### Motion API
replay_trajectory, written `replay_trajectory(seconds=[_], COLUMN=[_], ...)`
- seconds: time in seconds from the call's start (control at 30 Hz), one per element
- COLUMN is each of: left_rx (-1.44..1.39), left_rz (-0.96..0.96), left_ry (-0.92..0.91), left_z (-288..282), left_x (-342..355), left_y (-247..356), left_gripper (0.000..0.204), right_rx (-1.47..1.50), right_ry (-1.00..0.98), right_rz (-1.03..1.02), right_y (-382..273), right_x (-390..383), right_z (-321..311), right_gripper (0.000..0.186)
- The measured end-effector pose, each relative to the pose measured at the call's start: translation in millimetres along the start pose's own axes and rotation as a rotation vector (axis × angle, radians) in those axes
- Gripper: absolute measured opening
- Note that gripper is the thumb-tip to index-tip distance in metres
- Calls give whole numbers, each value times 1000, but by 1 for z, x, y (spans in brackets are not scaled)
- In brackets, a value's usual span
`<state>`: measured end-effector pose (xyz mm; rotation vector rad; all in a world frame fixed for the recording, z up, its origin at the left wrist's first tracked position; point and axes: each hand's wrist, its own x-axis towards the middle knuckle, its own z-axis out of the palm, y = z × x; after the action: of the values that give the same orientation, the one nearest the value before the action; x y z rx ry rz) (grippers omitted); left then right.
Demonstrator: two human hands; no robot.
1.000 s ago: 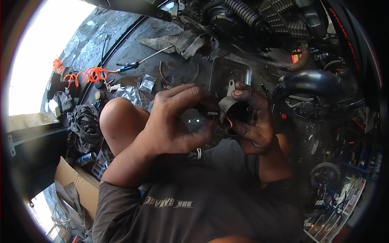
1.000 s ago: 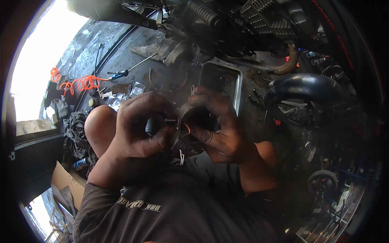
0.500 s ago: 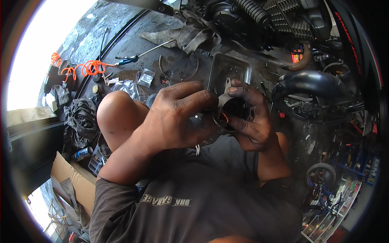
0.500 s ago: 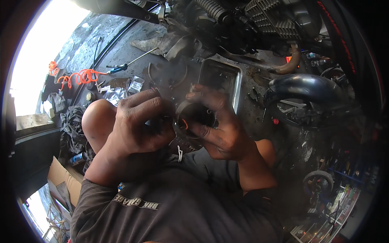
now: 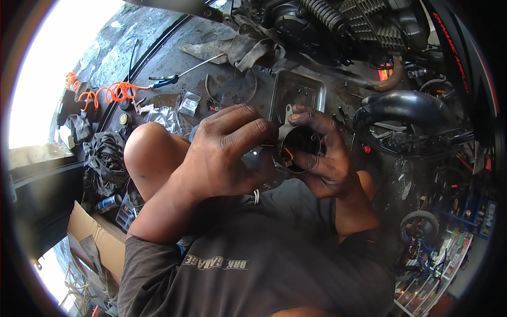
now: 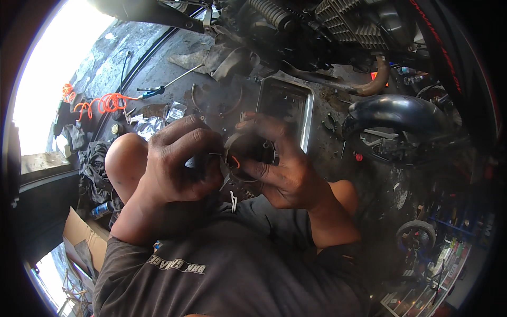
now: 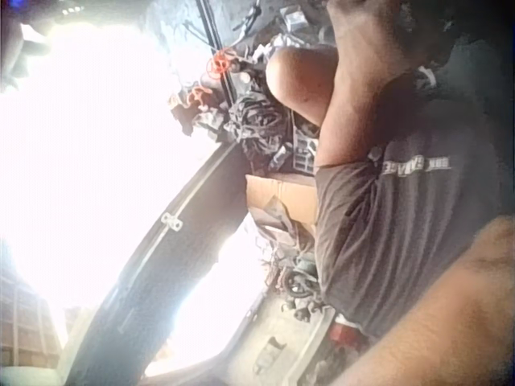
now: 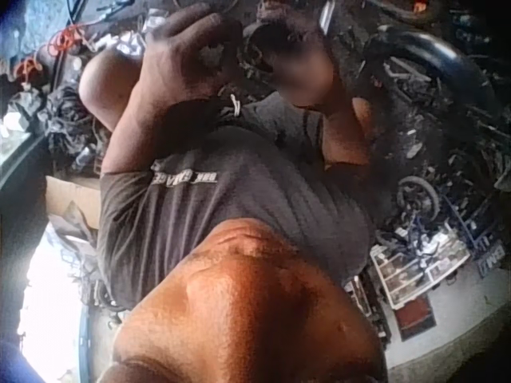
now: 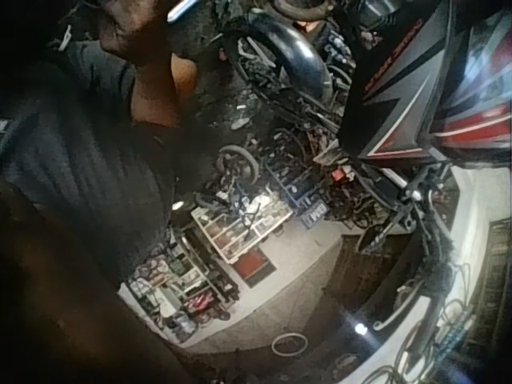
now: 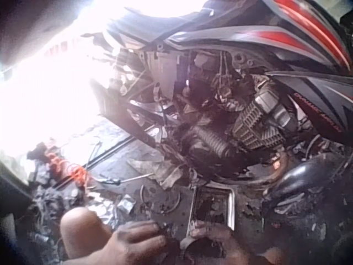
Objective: The person assembles a carburetor by hand, inserting a needle valve and a small bracket into the housing, and then places a circular spring over the assembly.
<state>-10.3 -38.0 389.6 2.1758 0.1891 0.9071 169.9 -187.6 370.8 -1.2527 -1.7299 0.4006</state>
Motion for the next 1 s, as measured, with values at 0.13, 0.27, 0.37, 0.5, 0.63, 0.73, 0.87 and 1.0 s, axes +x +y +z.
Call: replay_trajectory(seconds=[0.13,0.27,0.37,0.5,0.63,0.73,0.87,1.0], left_rx=[-7,-305,-547,-413,-329,283,544,553], left_rz=[3,-96,-575,-615,-964,-948,-930,-710], left_ry=[-21,-102,163,307,68,-125,-390,-299], left_z=[-1,-14,-8,12,63,129,171,196], left_x=[-4,4,1,-14,-59,-127,-196,-233], left_y=[-3,-5,-4,-42,-91,-192,-261,-291], left_gripper=[24,33,18,20,37,22,20,22], right_rx=[-3,31,-88,-209,-349,-398,-174,139], right_ry=[0,30,169,322,324,302,405,406], right_rz=[-53,-63,13,68,-116,-124,18,250], right_y=[1,1,-8,-7,-4,-10,-15,-30], right_x=[1,-2,-9,-12,-24,-27,-28,-35], right_z=[1,-1,-14,-38,-56,-59,-50,-50], right_gripper=[49,50,42,33,35,35,39,51])
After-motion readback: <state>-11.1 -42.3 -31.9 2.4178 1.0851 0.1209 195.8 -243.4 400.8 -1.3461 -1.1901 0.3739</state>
